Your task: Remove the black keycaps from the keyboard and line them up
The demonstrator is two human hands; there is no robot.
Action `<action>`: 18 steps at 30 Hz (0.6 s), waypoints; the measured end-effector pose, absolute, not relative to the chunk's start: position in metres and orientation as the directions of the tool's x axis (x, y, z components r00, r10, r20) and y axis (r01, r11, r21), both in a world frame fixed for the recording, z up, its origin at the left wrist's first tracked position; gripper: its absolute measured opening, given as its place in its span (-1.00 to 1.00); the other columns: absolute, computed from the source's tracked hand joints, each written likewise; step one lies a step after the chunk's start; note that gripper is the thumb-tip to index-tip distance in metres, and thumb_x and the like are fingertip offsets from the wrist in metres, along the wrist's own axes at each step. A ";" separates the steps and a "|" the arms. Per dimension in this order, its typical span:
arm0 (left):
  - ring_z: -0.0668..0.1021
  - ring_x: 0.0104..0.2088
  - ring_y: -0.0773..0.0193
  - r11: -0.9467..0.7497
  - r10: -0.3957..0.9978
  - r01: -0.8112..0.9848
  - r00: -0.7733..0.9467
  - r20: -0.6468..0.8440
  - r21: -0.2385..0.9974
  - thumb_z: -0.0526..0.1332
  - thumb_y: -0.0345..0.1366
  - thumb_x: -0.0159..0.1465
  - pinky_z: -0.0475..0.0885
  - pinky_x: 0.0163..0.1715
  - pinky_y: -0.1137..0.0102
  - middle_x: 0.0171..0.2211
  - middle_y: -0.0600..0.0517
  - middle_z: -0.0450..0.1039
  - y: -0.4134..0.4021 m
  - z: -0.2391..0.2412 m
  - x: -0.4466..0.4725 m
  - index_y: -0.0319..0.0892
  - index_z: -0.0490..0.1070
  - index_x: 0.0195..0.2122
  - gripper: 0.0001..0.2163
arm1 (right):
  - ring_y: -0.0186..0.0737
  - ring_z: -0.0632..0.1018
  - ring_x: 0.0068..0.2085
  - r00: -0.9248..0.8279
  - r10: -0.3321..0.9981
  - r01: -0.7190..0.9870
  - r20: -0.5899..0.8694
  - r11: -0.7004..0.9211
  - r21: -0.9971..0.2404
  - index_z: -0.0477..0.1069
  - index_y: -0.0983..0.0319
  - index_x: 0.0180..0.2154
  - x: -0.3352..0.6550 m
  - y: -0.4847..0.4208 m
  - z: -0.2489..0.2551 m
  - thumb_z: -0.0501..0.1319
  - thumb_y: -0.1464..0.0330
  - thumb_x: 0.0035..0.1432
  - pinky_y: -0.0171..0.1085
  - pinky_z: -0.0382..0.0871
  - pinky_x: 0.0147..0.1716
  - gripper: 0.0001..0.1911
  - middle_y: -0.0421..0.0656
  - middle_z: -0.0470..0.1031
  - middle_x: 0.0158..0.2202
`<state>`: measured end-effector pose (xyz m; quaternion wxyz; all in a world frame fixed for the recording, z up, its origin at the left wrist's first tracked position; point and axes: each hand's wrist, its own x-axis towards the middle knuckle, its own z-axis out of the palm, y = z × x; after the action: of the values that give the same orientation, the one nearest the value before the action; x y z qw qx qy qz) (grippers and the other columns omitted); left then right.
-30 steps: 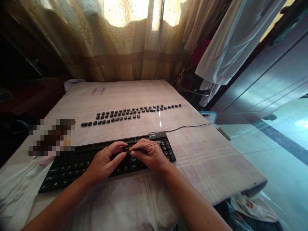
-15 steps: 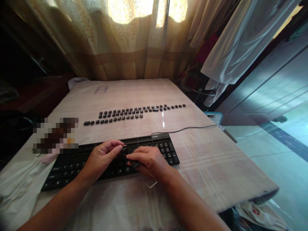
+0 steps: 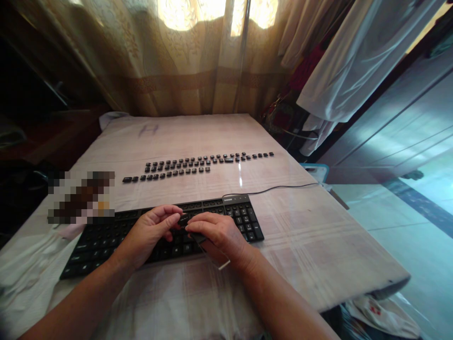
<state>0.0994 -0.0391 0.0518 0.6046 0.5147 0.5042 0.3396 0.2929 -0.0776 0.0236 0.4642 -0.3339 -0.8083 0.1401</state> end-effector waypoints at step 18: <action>0.52 -0.46 0.32 0.268 0.811 0.170 0.491 -0.317 0.948 0.32 0.00 0.09 0.33 -0.62 0.54 -0.44 0.03 0.49 -0.040 0.052 0.097 -0.19 0.54 -0.21 -0.62 | -0.32 0.56 -0.34 -0.189 0.815 0.349 0.547 0.577 -0.738 0.39 0.20 -0.21 0.287 -0.086 0.035 0.10 0.45 0.31 -0.34 0.45 -0.31 -0.88 -0.18 0.54 -0.34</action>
<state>0.0965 -0.0400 0.0523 0.6619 0.5546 0.4424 0.2419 0.2866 -0.0861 0.0352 0.4986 -0.3963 -0.7347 0.2336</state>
